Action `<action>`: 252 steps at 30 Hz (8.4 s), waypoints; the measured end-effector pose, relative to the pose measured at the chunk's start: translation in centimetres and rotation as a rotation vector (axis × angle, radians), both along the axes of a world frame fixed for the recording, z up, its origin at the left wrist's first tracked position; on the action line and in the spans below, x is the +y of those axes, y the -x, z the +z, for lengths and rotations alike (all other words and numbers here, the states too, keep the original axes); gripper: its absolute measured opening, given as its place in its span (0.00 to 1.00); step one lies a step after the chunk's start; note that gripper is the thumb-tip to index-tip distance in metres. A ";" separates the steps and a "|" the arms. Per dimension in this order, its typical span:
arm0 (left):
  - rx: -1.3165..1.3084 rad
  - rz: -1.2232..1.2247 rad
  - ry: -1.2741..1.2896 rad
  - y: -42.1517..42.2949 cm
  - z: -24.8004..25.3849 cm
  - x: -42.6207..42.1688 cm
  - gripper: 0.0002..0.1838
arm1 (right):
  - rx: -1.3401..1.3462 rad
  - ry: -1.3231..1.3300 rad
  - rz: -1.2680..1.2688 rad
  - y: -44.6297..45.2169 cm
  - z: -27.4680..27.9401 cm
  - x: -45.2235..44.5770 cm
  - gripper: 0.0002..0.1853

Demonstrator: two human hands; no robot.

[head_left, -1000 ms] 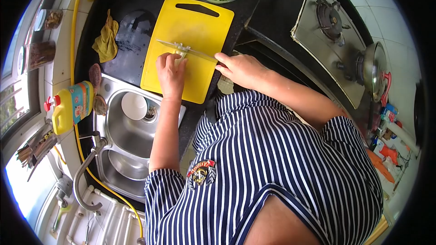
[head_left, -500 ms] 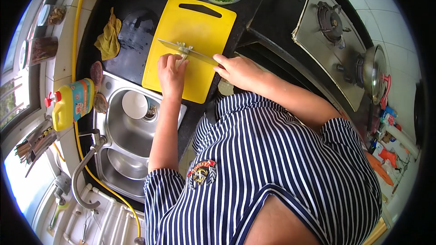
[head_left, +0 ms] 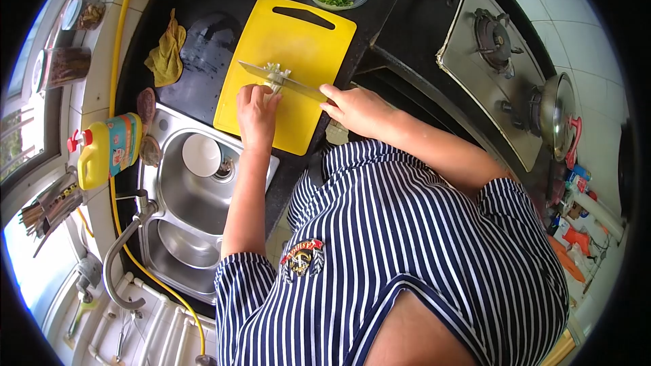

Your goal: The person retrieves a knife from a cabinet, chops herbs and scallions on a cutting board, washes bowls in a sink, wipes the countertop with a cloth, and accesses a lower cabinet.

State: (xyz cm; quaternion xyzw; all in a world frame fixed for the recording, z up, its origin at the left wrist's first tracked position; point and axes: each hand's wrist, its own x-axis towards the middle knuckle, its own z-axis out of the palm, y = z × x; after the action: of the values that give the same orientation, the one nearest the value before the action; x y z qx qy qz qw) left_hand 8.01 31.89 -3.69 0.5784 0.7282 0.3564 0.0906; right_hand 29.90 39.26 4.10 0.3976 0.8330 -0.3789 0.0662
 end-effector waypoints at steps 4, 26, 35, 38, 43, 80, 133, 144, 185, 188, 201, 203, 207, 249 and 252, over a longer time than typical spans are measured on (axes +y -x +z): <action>0.001 -0.049 0.072 0.8 -0.9 -0.4 0.09 | -0.081 0.004 0.081 0.0 3.0 0.0 0.18; -0.089 -0.015 0.032 0.5 -0.4 -1.2 0.08 | -0.073 -0.138 0.068 1.4 -1.5 -1.9 0.13; -0.073 -0.017 0.035 0.8 -1.1 -2.0 0.08 | -0.173 -0.044 0.123 1.8 1.8 -1.6 0.13; -0.072 -0.010 0.029 0.8 -1.2 -1.9 0.08 | -0.104 -0.118 0.098 2.2 -1.3 -2.3 0.14; -0.040 -0.014 0.001 1.3 -0.1 -2.3 0.06 | -0.067 -0.043 0.093 2.1 1.8 -1.0 0.14; -0.074 -0.012 0.010 2.1 -1.3 -3.7 0.04 | -0.004 -0.114 0.093 2.5 -2.0 -2.8 0.14; 0.357 -0.152 0.348 -3.2 2.6 -2.3 0.29 | 0.167 -0.572 0.287 -4.6 0.7 -0.2 0.24; -0.019 0.032 0.231 1.6 -1.7 -2.5 0.34 | 0.326 0.024 -0.283 -7.9 -0.2 1.3 0.18; -0.332 0.149 -0.435 -14.0 4.6 23.5 0.18 | 0.686 0.642 -0.696 -7.3 2.4 10.7 0.12; -0.231 0.211 -0.415 -14.1 3.1 26.3 0.11 | 0.700 0.617 -0.767 -8.1 2.7 12.0 0.12; -0.354 0.325 -0.269 -13.1 2.9 27.2 0.14 | 0.693 0.622 -0.828 -10.3 2.3 13.1 0.12; -0.329 0.259 -0.338 -14.6 4.8 26.6 0.21 | 0.650 0.617 -0.800 -9.5 2.3 13.1 0.12; -0.209 0.204 -0.408 -15.4 4.0 26.5 0.22 | 0.687 0.642 -0.761 -8.5 3.6 12.6 0.10; -0.655 0.240 0.155 -10.3 5.4 23.7 0.25 | 0.300 0.054 -0.421 -13.1 6.6 12.4 0.18; -0.514 0.123 -0.142 -10.8 5.0 24.6 0.28 | 0.257 0.129 -0.408 -13.3 7.7 12.5 0.18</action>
State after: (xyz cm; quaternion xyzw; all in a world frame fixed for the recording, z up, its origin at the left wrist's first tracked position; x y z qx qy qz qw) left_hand 18.82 56.44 1.27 0.4286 0.6881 0.5464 0.2101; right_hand 43.17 51.78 11.75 0.5011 0.7111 -0.4843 -0.0932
